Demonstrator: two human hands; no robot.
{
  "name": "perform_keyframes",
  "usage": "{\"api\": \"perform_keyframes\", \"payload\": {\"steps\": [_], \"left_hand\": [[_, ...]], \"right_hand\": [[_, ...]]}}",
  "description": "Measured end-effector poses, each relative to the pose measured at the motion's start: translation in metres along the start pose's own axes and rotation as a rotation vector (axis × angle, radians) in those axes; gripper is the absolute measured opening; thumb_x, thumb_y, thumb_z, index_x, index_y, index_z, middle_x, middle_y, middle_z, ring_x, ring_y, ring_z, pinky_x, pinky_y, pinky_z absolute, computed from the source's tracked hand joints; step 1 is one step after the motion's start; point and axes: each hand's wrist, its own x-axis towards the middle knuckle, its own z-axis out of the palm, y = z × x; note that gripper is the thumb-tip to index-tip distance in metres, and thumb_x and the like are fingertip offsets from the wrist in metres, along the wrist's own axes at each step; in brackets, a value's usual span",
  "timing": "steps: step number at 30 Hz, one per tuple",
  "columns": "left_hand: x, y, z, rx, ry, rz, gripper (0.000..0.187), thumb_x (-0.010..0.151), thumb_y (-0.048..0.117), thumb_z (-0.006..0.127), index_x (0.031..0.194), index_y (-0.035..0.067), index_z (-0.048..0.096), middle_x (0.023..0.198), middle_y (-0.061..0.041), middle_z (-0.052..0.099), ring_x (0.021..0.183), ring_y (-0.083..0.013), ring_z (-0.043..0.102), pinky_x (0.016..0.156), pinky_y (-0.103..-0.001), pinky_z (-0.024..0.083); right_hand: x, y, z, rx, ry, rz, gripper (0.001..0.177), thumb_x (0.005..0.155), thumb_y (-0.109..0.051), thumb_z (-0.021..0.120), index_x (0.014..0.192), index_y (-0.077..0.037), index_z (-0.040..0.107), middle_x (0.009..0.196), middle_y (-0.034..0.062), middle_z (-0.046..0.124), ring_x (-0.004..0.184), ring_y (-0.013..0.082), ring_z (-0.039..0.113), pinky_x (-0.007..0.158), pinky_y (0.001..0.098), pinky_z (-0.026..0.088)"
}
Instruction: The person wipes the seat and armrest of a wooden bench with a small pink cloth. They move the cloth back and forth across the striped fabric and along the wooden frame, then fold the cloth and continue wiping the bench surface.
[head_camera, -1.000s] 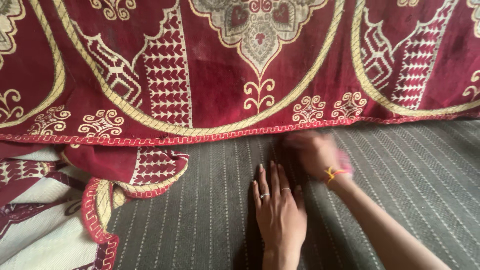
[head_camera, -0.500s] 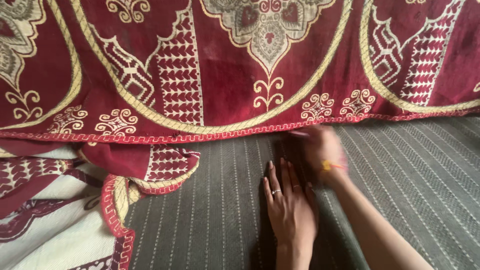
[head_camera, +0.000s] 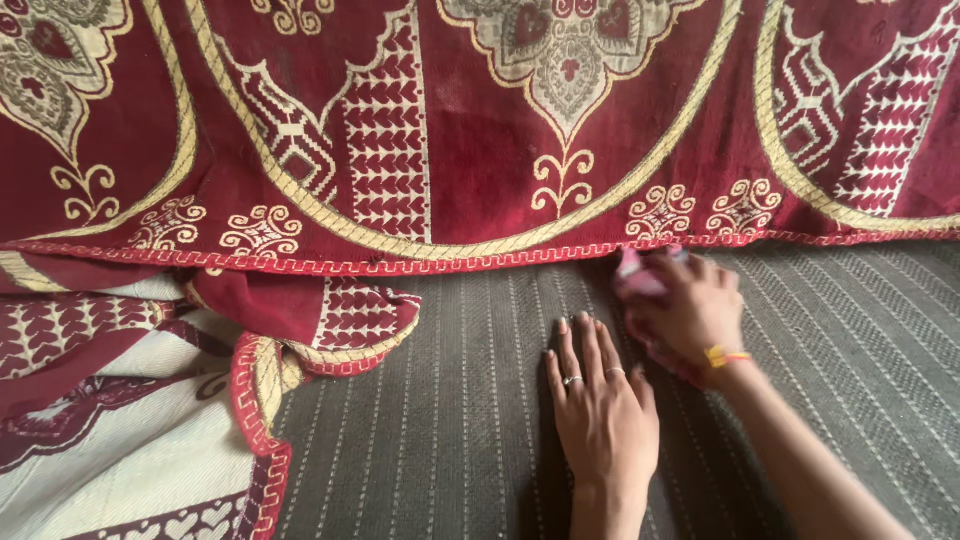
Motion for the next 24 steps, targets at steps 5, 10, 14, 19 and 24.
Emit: {"api": "perform_keyframes", "payload": {"steps": [5,10,14,19,24], "left_hand": [[0.006,0.008,-0.011,-0.099,0.004,-0.087,0.066,0.102,0.030,0.044,0.153,-0.010,0.032,0.166,-0.026,0.024,0.148,-0.0354,0.030,0.119,-0.048,0.020],[0.026,-0.008,-0.035,-0.507,0.165,-0.211,0.059,0.109,0.025,0.034,0.157,-0.009,0.029,0.168,-0.029,0.014,0.155,-0.0410,0.020,0.124,-0.044,0.022],[0.029,-0.034,-0.046,-0.148,0.152,-0.305,0.054,0.107,0.029,0.038,0.153,0.001,0.039,0.164,-0.014,0.031,0.155,-0.0356,0.023,0.124,-0.049,0.020],[0.027,-0.042,-0.049,0.061,0.190,-0.265,0.056,0.100,0.025,0.043,0.150,0.001,0.042,0.164,-0.014,0.031,0.154,-0.0358,0.020,0.120,-0.053,0.018],[0.028,-0.046,-0.071,0.070,0.172,-0.257,0.056,0.097,0.027,0.045,0.150,0.009,0.043,0.166,-0.010,0.028,0.155,-0.0351,0.018,0.121,-0.051,0.019]], "right_hand": [[-0.007,-0.016,-0.001,0.281,-0.044,-0.034,0.050,0.075,-0.029,0.077,0.124,-0.020,0.073,0.138,0.0107,0.065,0.121,0.0347,0.057,0.101,0.0444,0.049],[-0.016,-0.023,-0.032,0.829,-0.461,-0.026,0.046,0.086,-0.028,0.070,0.131,-0.016,0.073,0.118,0.0187,0.077,0.102,0.0389,0.071,0.078,0.0414,0.059],[-0.013,-0.006,-0.043,0.939,-0.165,0.056,0.036,0.093,-0.022,0.067,0.126,-0.009,0.071,0.109,0.0144,0.077,0.088,0.0245,0.075,0.070,0.0326,0.062],[-0.033,-0.032,-0.043,-0.051,-0.042,-0.095,0.014,0.086,-0.028,0.075,0.098,-0.020,0.074,0.104,0.0037,0.075,0.089,0.0252,0.072,0.073,0.0424,0.056],[-0.075,-0.056,-0.083,1.020,-0.394,0.261,0.045,0.088,-0.004,0.064,0.130,-0.018,0.070,0.097,0.0101,0.079,0.086,0.0190,0.078,0.077,0.0390,0.062]]}}
